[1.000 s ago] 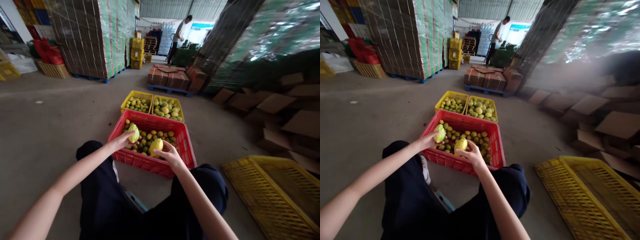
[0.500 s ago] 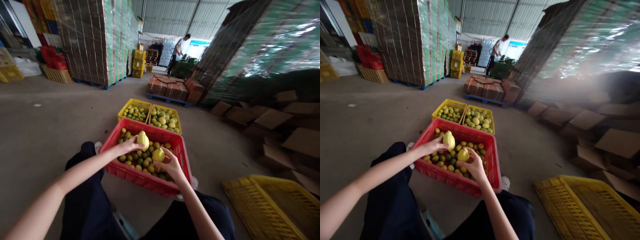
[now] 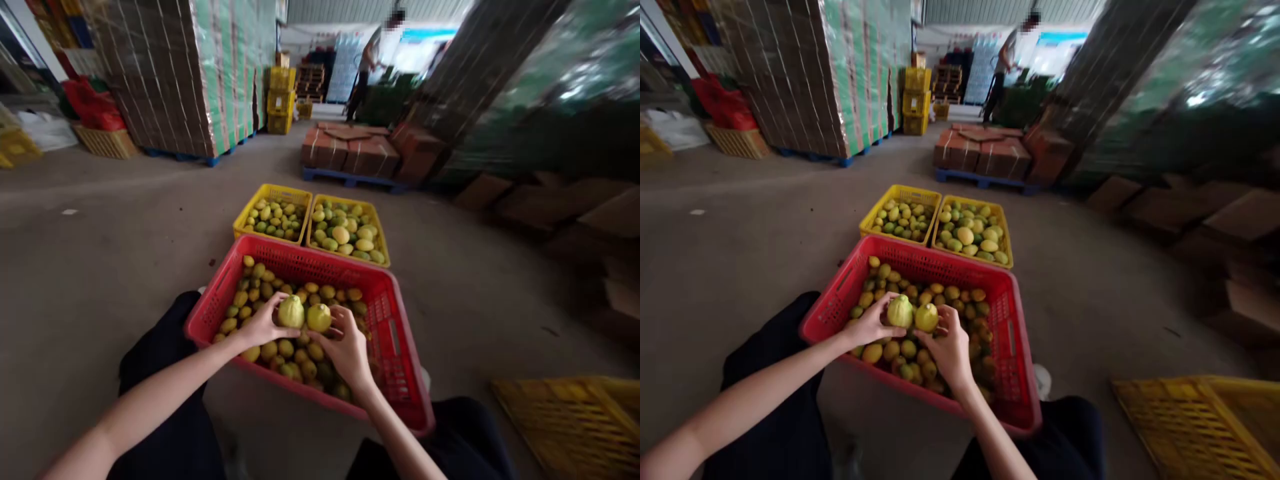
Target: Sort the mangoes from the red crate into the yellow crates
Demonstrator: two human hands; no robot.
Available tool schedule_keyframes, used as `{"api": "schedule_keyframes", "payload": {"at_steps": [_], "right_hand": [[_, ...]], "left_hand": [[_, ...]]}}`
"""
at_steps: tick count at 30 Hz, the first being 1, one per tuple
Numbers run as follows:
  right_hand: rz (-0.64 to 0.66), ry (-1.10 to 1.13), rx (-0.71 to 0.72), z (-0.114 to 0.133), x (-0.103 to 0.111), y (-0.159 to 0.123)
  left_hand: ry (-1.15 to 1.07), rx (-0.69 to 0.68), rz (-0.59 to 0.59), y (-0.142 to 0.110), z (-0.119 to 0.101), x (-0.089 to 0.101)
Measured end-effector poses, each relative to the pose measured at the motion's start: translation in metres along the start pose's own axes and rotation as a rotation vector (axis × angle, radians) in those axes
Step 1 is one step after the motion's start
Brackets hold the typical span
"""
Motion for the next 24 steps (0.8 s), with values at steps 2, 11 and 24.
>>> {"api": "schedule_keyframes", "payload": {"at_steps": [2,11,24], "right_hand": [[0.026,-0.037,0.035,0.003,0.006,-0.004],[-0.004,-0.112,0.148,0.018,0.015,-0.012],[-0.003,-0.093,0.197,0.018,0.005,-0.024]], "left_hand": [[0.007,-0.001,0.024,-0.005,-0.001,-0.005],[0.226,-0.238,-0.193,-0.031,-0.027,-0.003],[0.512,-0.418,-0.128,-0.032,-0.025,0.004]]}}
Point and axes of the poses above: each hand's wrist, its own y-axis towards the middle knuckle, its own x-axis out of the back of the hand, z = x × y, the point moved 4 cm from there along y, towards the middle knuckle, and after that the axes turned 14 degrees about x, right-handed, at the moved point
